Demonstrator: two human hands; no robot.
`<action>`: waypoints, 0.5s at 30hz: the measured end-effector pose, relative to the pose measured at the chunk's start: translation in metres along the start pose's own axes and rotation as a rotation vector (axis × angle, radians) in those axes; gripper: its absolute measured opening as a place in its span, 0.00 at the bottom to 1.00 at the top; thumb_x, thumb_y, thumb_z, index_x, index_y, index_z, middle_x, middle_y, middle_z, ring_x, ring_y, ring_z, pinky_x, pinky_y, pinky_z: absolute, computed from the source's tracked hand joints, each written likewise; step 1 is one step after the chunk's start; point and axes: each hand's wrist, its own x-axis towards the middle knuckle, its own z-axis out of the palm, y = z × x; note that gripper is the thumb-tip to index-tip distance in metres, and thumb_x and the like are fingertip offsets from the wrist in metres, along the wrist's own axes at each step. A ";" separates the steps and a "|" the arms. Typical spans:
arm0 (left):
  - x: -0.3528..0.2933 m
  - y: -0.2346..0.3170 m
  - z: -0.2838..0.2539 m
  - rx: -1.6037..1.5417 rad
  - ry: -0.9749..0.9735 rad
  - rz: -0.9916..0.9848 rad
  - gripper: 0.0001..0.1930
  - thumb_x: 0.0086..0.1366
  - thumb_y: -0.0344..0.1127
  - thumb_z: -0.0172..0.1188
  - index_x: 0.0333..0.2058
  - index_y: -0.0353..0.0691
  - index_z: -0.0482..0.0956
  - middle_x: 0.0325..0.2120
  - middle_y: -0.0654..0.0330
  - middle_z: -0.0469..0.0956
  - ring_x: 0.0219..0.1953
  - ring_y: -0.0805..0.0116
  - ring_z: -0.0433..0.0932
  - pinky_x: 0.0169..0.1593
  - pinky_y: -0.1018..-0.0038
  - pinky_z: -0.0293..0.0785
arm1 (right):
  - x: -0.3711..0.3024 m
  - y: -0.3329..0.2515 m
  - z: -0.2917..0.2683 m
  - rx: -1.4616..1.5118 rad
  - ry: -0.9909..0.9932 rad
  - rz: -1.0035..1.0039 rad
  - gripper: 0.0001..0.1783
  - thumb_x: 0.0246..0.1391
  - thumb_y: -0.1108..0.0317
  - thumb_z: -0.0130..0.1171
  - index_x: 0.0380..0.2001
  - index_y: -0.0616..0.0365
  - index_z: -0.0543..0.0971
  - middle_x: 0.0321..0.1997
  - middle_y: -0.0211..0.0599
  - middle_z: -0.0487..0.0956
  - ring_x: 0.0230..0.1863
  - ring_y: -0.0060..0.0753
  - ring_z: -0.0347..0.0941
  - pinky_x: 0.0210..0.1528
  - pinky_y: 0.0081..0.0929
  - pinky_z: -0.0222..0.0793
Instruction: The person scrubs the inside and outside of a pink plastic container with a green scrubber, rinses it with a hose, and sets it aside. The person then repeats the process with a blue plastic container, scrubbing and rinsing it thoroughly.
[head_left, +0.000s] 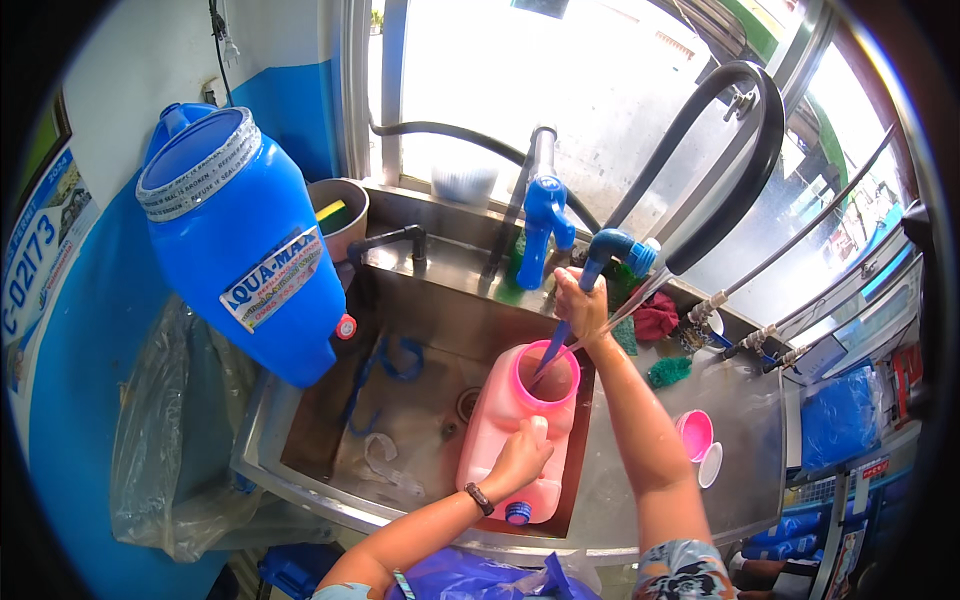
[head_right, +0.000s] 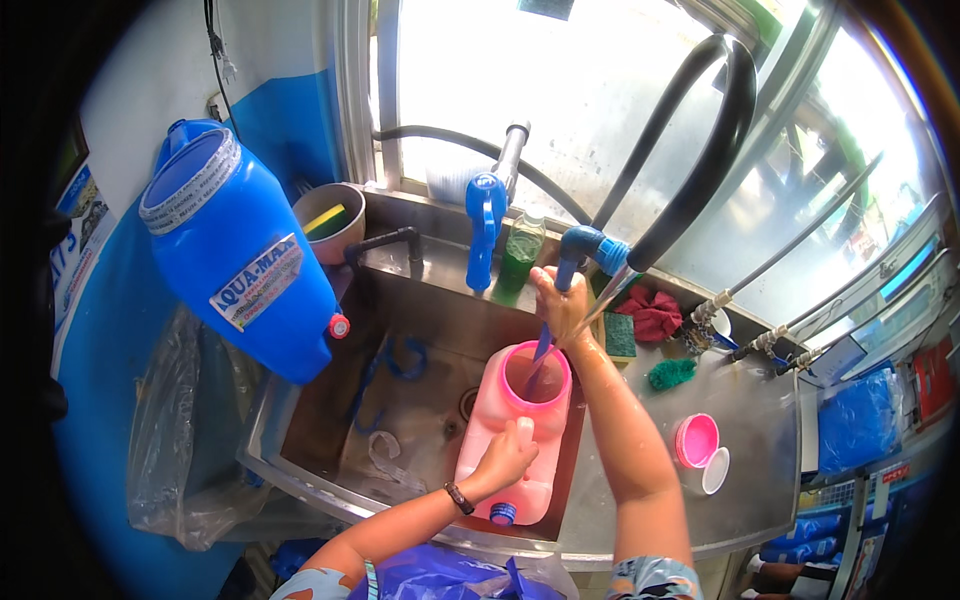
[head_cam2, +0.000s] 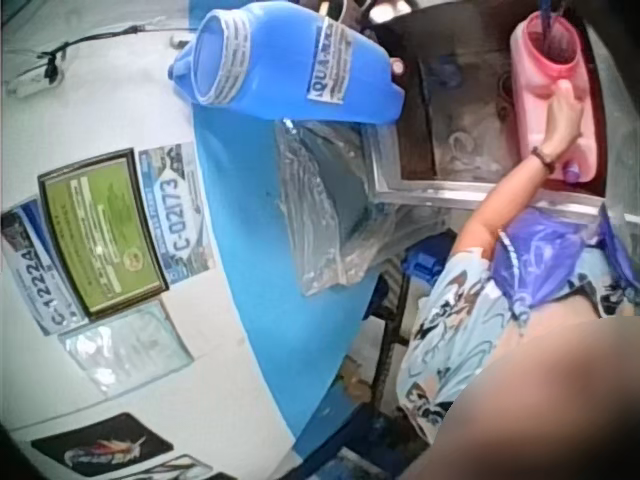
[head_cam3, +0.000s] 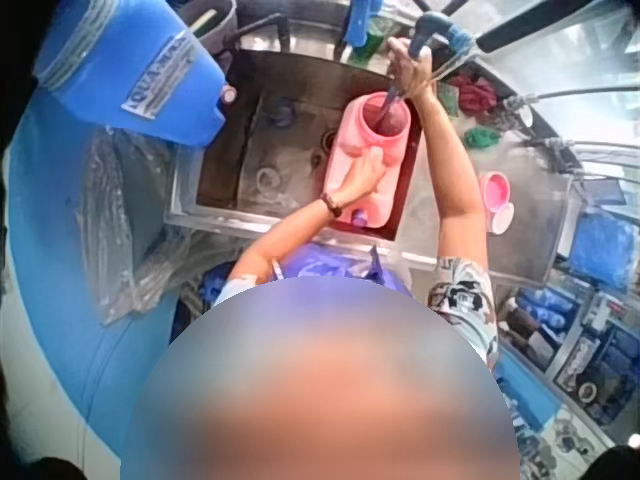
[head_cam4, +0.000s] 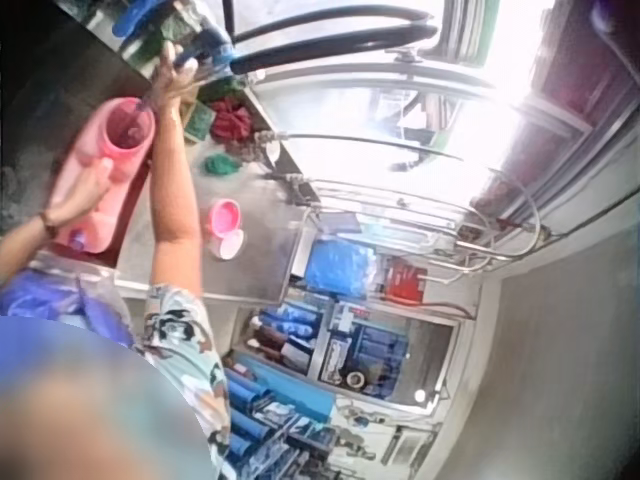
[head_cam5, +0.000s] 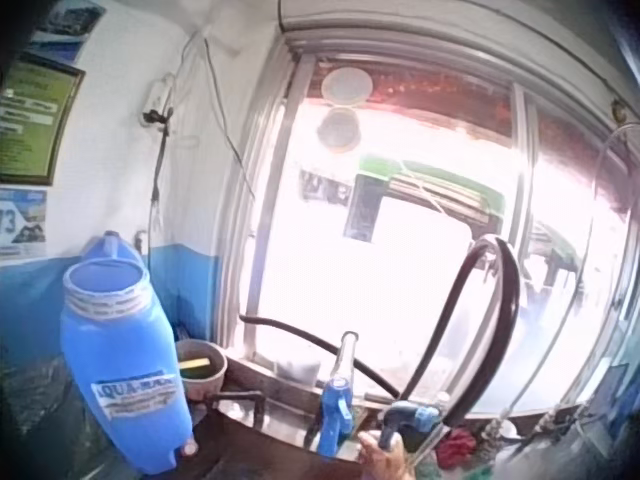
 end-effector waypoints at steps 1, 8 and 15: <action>0.000 0.000 0.001 -0.011 -0.019 -0.018 0.18 0.63 0.34 0.56 0.38 0.22 0.61 0.20 0.45 0.75 0.17 0.58 0.79 0.20 0.65 0.75 | -0.004 0.005 0.002 0.022 -0.084 0.039 0.22 0.61 0.63 0.57 0.14 0.47 0.64 0.10 0.18 0.60 0.10 0.12 0.55 0.12 0.16 0.50; -0.007 0.005 -0.007 0.007 -0.034 -0.034 0.18 0.62 0.35 0.57 0.38 0.23 0.63 0.20 0.46 0.75 0.18 0.59 0.80 0.22 0.65 0.76 | -0.025 0.022 0.010 0.095 0.031 0.212 0.20 0.59 0.63 0.59 0.16 0.48 0.64 0.10 0.21 0.60 0.08 0.17 0.55 0.09 0.20 0.50; -0.003 0.002 -0.007 -0.001 -0.020 -0.042 0.19 0.63 0.36 0.56 0.39 0.22 0.63 0.21 0.44 0.76 0.18 0.56 0.80 0.23 0.64 0.76 | -0.008 -0.009 0.011 -0.004 -0.079 0.074 0.17 0.59 0.65 0.59 0.18 0.50 0.67 0.13 0.17 0.60 0.12 0.12 0.54 0.14 0.16 0.47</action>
